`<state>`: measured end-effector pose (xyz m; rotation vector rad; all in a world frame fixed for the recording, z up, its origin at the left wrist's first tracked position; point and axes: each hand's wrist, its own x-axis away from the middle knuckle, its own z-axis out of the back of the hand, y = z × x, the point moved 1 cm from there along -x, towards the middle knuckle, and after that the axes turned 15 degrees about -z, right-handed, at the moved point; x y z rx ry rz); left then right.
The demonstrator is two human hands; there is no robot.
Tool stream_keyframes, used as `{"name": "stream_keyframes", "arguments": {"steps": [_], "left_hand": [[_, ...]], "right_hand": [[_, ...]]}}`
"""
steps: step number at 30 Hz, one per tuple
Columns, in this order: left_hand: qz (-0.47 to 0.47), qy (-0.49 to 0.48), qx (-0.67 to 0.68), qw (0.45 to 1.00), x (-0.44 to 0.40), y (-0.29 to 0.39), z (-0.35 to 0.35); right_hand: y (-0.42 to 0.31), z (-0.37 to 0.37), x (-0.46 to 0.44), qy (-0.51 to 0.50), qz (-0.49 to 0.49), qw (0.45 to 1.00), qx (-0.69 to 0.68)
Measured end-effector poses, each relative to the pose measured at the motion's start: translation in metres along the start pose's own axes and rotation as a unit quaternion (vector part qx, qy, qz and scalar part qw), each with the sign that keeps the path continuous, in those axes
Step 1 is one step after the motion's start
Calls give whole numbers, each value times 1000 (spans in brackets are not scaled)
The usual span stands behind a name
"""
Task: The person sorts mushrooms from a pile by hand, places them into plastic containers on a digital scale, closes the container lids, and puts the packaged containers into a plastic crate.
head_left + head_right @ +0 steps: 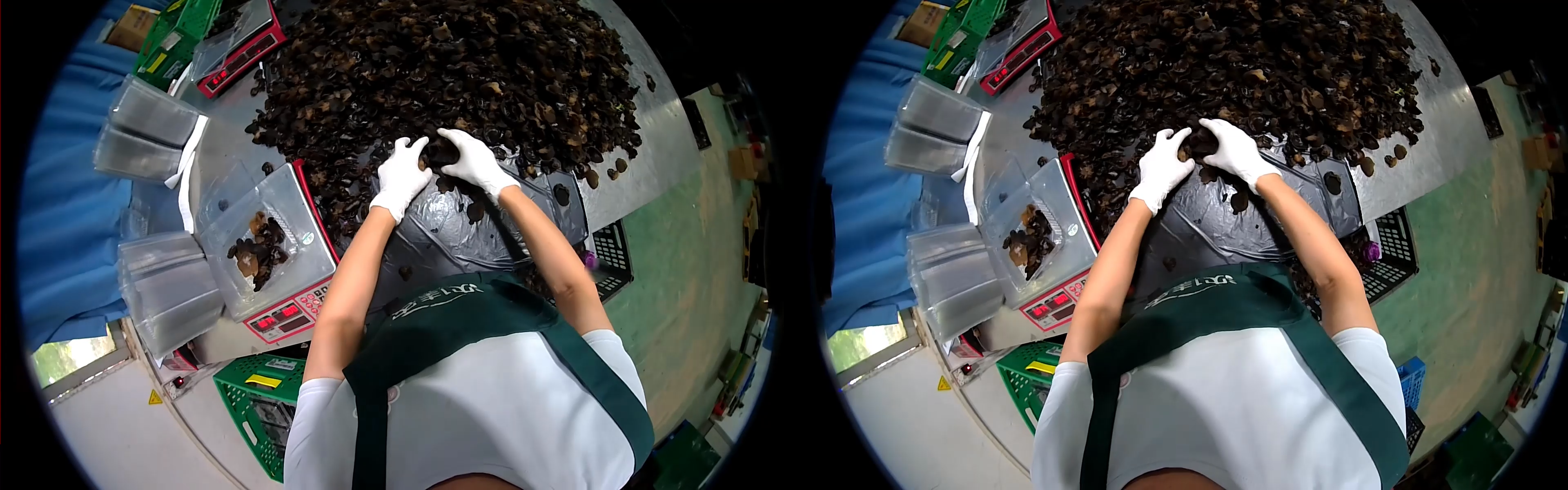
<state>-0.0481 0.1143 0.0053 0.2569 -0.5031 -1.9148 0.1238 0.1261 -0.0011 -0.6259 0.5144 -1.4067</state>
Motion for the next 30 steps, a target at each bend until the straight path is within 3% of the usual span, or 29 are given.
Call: {"name": "stream_keyframes", "arguments": {"steps": [1, 2, 5, 6, 8, 11, 16, 18, 20, 22, 24, 26, 28, 30], "left_hand": [[-2, 28, 17, 999, 0, -5, -3], [-6, 57, 39, 998, -3, -9, -6], [-37, 171, 122, 977, 4, -16, -14], [-36, 197, 152, 968, 11, -11, -11], [-54, 274, 142, 949, 20, -11, -12], [-74, 333, 189, 921, 44, -2, 21], [-85, 386, 28, 918, 111, -14, 111], [-65, 381, -20, 922, 147, -24, 149], [-48, 376, -45, 924, 180, -42, 176], [-21, 375, -72, 924, 210, -76, 184], [18, 338, -102, 935, 233, -104, 183], [31, 292, -94, 951, 251, -132, 167], [47, 274, -96, 956, 258, -137, 157], [56, 274, -101, 955, 261, -138, 156]], "right_hand": [[-7, -1, -6, -61, -39, 997, 6], [-8, -5, -12, -58, 10, 998, -9], [-23, -10, -17, -54, -56, 995, -56], [-26, -9, -14, -32, -18, 995, -94], [-50, 5, -7, -91, -59, 989, -100], [-80, 5, 2, -85, -10, 988, -129], [-170, -6, 20, -99, 102, 955, -260], [-211, -24, 25, -101, 207, 928, -294], [-252, -46, 32, -141, 221, 908, -326], [-282, -81, 35, -126, 276, 905, -298], [-302, -103, 41, -183, 258, 931, -181], [-307, -141, 48, -166, 285, 944, -22], [-308, -149, 57, -100, 318, 943, 16], [-306, -141, 59, -97, 322, 941, 33]]}}
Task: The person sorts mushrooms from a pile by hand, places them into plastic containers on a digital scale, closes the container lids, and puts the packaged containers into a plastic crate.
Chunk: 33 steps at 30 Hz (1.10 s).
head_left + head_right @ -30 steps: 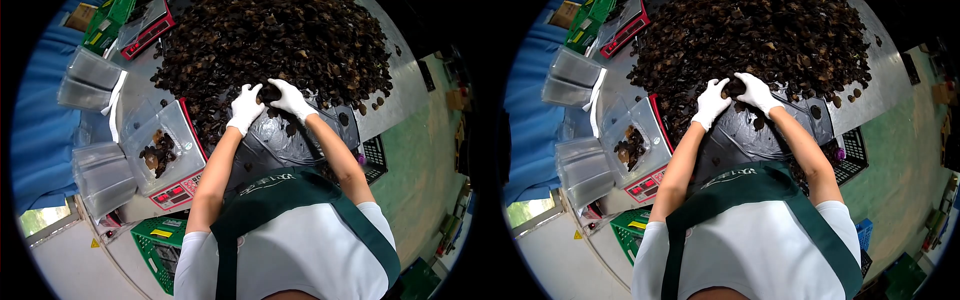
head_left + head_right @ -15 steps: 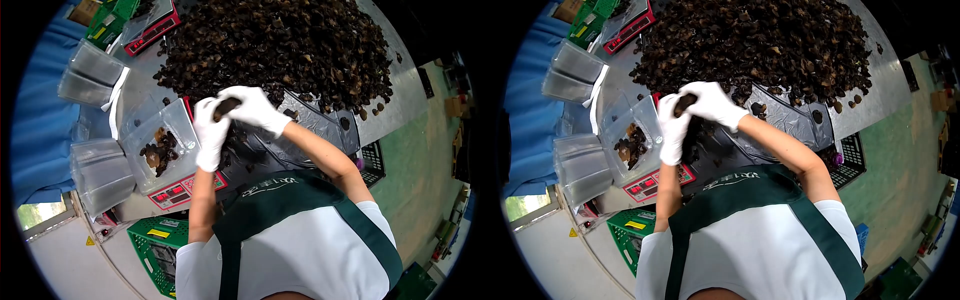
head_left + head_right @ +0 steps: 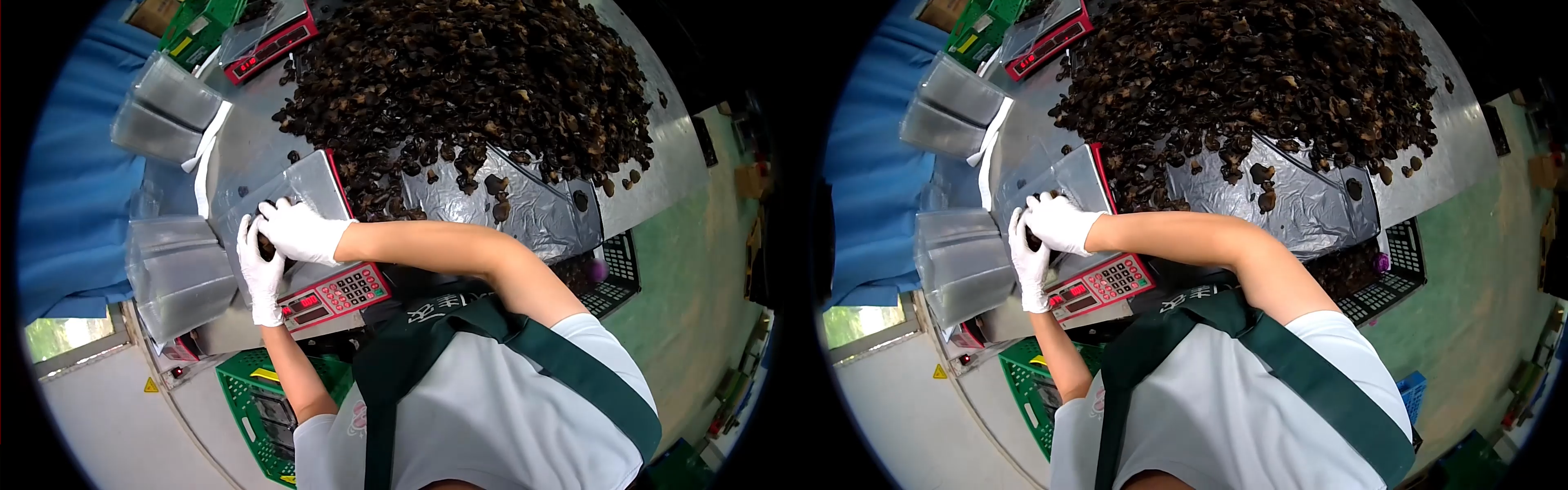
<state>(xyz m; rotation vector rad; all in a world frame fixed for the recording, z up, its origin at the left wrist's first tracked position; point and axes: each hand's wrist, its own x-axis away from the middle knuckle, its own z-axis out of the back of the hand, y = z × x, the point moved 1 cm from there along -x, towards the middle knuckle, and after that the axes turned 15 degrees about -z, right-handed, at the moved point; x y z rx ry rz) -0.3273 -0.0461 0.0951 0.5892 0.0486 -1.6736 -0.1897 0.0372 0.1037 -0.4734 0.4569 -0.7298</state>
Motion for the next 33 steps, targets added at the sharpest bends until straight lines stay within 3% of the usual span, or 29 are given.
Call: {"name": "stream_keyframes", "arguments": {"steps": [4, 6, 8, 12, 14, 15, 16, 18, 21, 22, 26, 28, 33], "left_hand": [[21, -10, 39, 999, -13, 24, 24], [28, 2, 42, 999, -14, 26, 36], [31, 33, 23, 999, -18, 40, 48], [54, 100, 3, 994, -17, 47, 52], [106, 164, 16, 981, -6, 33, 48], [131, 187, 27, 973, -2, 29, 47], [136, 189, 20, 972, 4, 22, 41], [188, 255, 122, 941, 19, -1, 40], [216, 275, 70, 934, 30, 0, 51], [233, 284, 67, 928, 34, -1, 55], [275, 339, 87, 896, 51, -7, 65], [299, 343, 104, 885, 59, -6, 74], [313, 356, 75, 877, 89, -11, 84]], "right_hand": [[29, 65, 24, 7, -18, 997, -81], [65, 98, 39, -55, -119, 991, -37], [122, 101, 73, 33, -163, 986, -2], [216, 115, 159, -50, -331, 918, 211], [237, 113, 196, -78, -387, 890, 228], [257, 103, 216, -15, -328, 927, 183], [264, 100, 225, 35, -333, 935, 118], [273, 101, 227, 50, -343, 934, 85], [259, 101, 194, 131, -335, 933, 1], [251, 103, 177, 101, -353, 930, 7], [225, 80, 117, 53, -234, 965, 101], [218, 67, 98, -72, -251, 953, 153], [243, 53, 84, -7, -216, 968, 125]]}}
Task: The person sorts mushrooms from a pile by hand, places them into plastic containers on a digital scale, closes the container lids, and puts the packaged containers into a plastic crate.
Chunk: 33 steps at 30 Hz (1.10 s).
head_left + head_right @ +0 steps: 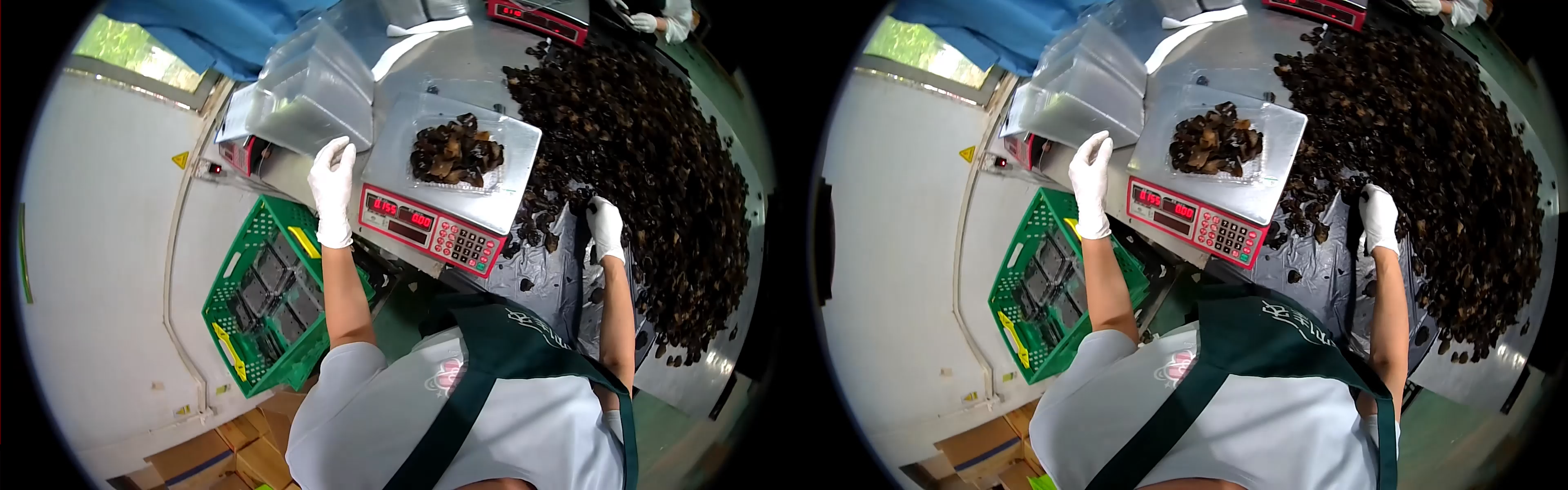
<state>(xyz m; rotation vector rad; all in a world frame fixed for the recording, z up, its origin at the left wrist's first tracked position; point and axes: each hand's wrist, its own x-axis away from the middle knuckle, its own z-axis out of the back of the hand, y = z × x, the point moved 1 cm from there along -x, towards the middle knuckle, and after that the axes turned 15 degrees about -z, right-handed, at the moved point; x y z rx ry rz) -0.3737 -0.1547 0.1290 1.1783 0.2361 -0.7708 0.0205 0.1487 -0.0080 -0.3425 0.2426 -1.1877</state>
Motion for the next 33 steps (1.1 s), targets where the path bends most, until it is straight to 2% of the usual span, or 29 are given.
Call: {"name": "stream_keyframes", "arguments": {"steps": [5, 7, 8, 10, 11, 12, 14, 16, 17, 19, 21, 22, 26, 27, 29, 32, 33], "left_hand": [[32, -35, 0, 999, 4, -8, -3], [28, -36, 35, 998, 4, -18, -13], [15, -52, 32, 998, 3, -18, -21], [-9, -80, 36, 996, 0, -14, -35], [-12, -82, 45, 996, -3, -13, -42], [-24, -99, 50, 994, -6, -12, -49], [-41, -129, 65, 989, -12, -5, -61], [-69, -144, 64, 985, -19, 4, -69], [-83, -160, 53, 982, -22, 8, -71], [-79, -169, 74, 980, -28, 6, -77], [-95, -197, 70, 973, -33, 2, -79], [-106, -199, 73, 971, -35, -2, -79], [-80, -213, 88, 970, -56, -17, -79], [-71, -219, 81, 970, -63, -20, -81], [-59, -218, 88, 970, -73, -30, -89], [-23, -228, 100, 968, -85, -48, -109], [-9, -232, 89, 968, -88, -47, -113]], "right_hand": [[-10, 26, 0, 6, -97, 994, -43], [-36, 49, 7, -3, -79, 984, -157], [-47, 52, 7, -40, -91, 963, -252], [-90, 69, 10, -70, -32, 936, -343], [-112, 73, 12, -96, -38, 917, -384], [-139, 82, 15, -70, 22, 925, -372], [-181, 81, 14, -69, 49, 926, -368], [-214, 67, 8, -11, 131, 919, -373], [-228, 62, 8, -55, 112, 918, -377], [-246, 52, -1, -51, 223, 955, -190], [-254, 37, 3, 19, 264, 964, -6], [-256, 40, 4, -3, 243, 970, -9], [-236, 68, 9, 30, 137, 981, -137], [-223, 71, 7, 61, 136, 977, -150], [-197, 74, 8, 10, 24, 970, -241], [-166, 84, 21, -43, -135, 951, -274], [-156, 83, 24, -26, -132, 955, -263]]}}
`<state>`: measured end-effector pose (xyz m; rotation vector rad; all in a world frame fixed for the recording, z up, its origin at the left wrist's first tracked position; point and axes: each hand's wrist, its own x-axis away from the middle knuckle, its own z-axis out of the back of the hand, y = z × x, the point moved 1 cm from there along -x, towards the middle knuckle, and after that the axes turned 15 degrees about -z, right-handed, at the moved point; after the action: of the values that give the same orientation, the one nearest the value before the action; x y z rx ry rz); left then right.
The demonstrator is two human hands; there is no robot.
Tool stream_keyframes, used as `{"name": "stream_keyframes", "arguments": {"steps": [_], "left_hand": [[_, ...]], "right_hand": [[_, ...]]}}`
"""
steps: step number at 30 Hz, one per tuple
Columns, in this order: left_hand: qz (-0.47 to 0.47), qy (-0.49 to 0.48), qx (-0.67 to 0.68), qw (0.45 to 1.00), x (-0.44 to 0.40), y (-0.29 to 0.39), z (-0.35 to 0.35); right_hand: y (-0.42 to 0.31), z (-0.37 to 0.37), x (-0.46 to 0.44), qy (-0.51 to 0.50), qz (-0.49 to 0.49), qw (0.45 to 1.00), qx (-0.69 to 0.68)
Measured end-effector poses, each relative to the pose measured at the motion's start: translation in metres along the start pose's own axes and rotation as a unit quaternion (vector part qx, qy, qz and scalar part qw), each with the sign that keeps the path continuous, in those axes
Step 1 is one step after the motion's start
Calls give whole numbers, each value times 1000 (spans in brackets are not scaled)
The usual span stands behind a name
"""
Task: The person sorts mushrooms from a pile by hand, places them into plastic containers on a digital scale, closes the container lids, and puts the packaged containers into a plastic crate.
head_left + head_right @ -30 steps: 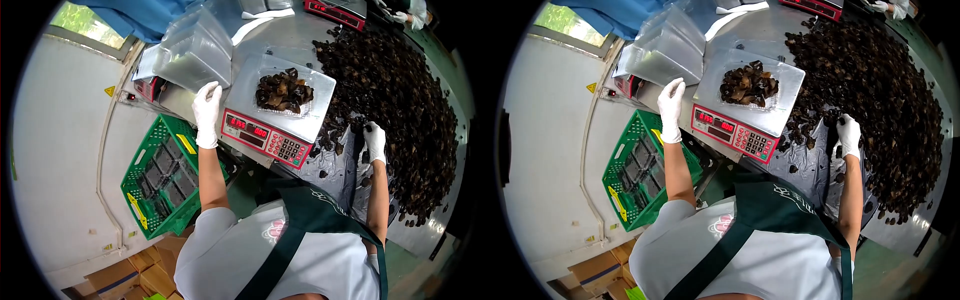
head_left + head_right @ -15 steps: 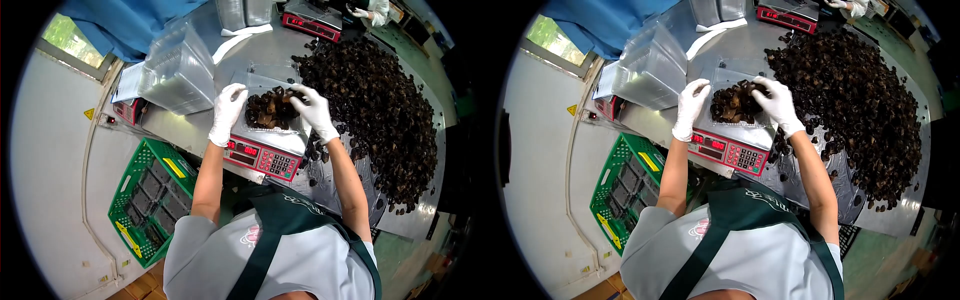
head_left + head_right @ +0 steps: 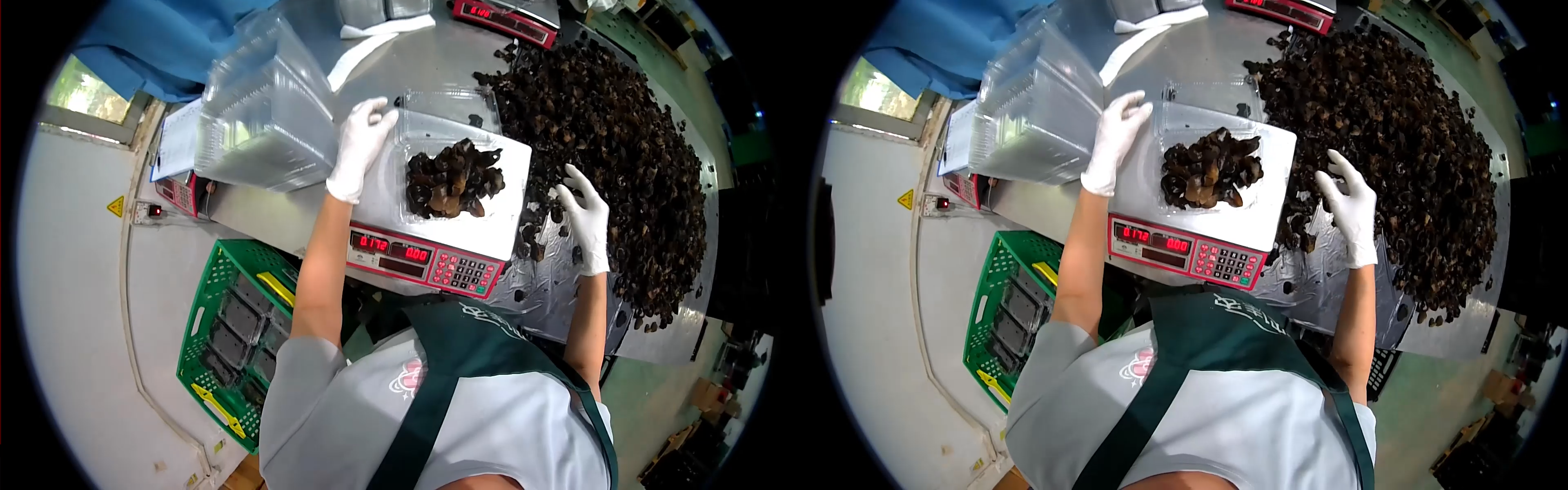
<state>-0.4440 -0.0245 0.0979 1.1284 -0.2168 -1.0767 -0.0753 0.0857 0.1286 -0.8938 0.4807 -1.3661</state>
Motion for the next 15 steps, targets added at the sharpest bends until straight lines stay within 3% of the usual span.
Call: {"name": "stream_keyframes", "arguments": {"steps": [5, 8, 11, 15], "left_hand": [[62, 2, -29, 998, -16, 4, -12], [39, 10, -26, 999, -24, -6, -23], [104, -18, 155, 982, -27, -22, -33], [74, 51, 288, 953, -11, 27, -11]], "right_hand": [[19, 14, 17, -4, -40, 999, -5], [33, 15, 20, -8, -41, 999, -1], [37, 16, 21, -22, -44, 999, 8], [39, 14, 24, -41, -26, 999, -18]]}}
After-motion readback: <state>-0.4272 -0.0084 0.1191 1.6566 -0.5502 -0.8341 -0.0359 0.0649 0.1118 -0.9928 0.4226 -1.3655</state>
